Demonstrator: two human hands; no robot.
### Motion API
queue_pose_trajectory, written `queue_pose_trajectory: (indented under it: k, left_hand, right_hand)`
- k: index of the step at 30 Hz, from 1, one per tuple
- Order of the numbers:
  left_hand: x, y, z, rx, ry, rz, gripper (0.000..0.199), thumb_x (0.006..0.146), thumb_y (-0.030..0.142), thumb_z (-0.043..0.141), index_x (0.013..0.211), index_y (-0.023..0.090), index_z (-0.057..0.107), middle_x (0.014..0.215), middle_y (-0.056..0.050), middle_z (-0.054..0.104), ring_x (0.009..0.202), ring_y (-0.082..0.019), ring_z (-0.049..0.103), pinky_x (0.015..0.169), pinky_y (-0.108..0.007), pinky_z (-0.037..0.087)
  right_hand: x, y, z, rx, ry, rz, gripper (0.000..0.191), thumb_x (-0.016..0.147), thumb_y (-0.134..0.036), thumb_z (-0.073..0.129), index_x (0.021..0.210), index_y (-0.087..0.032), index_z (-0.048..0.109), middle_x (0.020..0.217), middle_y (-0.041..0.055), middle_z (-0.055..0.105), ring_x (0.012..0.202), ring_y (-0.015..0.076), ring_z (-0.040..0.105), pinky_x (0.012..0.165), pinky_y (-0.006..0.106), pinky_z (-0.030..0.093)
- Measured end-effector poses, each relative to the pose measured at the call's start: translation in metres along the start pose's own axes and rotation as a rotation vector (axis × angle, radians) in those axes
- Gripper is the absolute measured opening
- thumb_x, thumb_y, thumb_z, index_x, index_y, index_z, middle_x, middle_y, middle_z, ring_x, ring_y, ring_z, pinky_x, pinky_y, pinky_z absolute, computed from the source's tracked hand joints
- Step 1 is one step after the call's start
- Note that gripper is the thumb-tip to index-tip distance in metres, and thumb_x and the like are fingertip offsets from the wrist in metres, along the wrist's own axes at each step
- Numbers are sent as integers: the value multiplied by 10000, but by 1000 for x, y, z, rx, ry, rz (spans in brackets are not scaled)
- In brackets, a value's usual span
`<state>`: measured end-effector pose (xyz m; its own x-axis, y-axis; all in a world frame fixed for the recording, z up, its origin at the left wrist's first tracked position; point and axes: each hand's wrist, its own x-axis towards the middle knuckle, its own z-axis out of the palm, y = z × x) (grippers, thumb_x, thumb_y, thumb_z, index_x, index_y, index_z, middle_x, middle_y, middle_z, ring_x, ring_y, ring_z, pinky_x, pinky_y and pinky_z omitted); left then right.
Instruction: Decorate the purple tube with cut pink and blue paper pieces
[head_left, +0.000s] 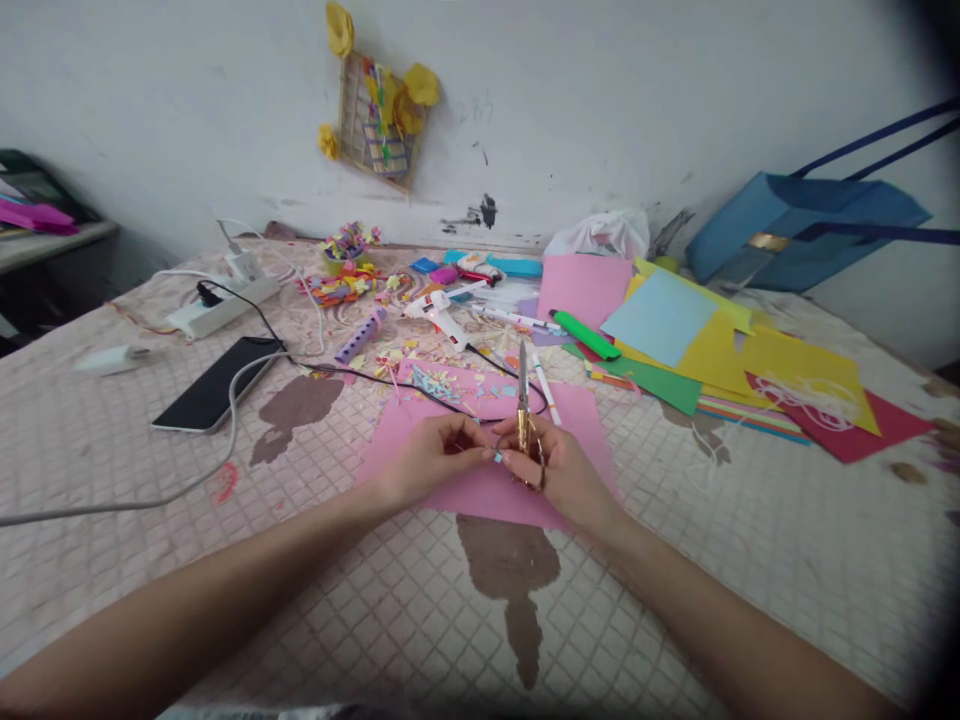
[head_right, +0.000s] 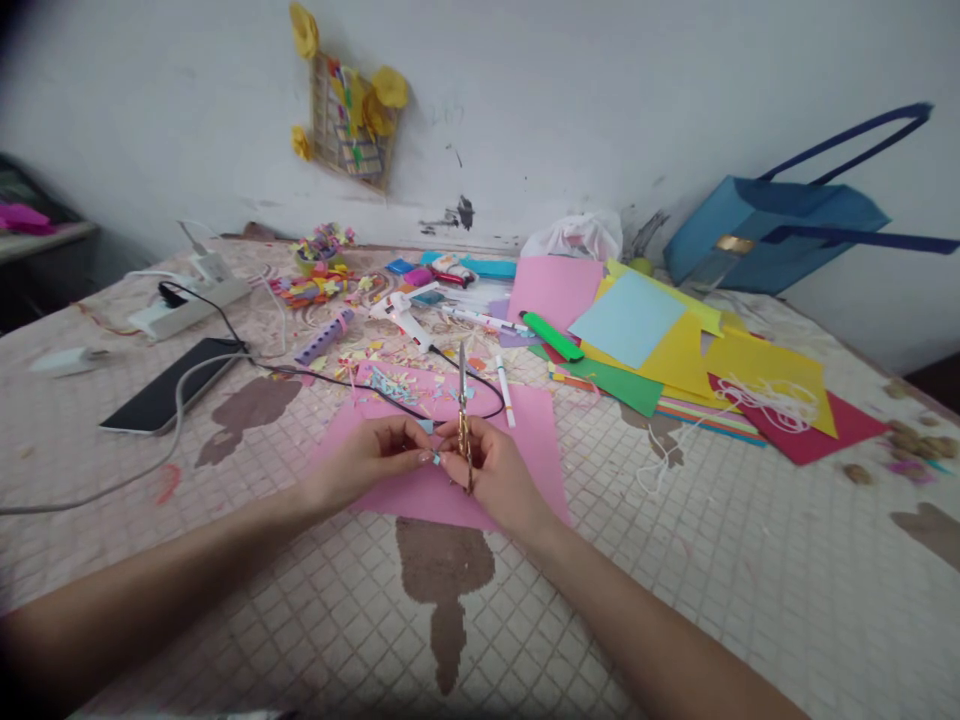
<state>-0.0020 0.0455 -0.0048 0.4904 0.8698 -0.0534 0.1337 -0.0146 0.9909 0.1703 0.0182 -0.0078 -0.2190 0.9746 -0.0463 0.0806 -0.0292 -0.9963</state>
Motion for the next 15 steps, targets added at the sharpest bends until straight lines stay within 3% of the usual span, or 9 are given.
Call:
queue_pose_trajectory:
  k: [7,15]
  left_hand:
    - [1,-3,-2,-62,42,26,264,708,310,648,876,128,556,845,-43,603,781,-138,568,738,-297,456]
    - [-1,-2,1,-70,19,21,249,710,303,645,855,120,558,851,-54,611,768,-134,570,714,-289,452]
  right_hand:
    - [-1,0,1,22,32,30,252,719,-318,606,930,-191,552,730,-3,542,579,101,464,504,219,384]
    - [-2,4,2,-57,85,-58,219,716,-225,574,930,-202,539,835,13,581,674,118,524,591,236,412]
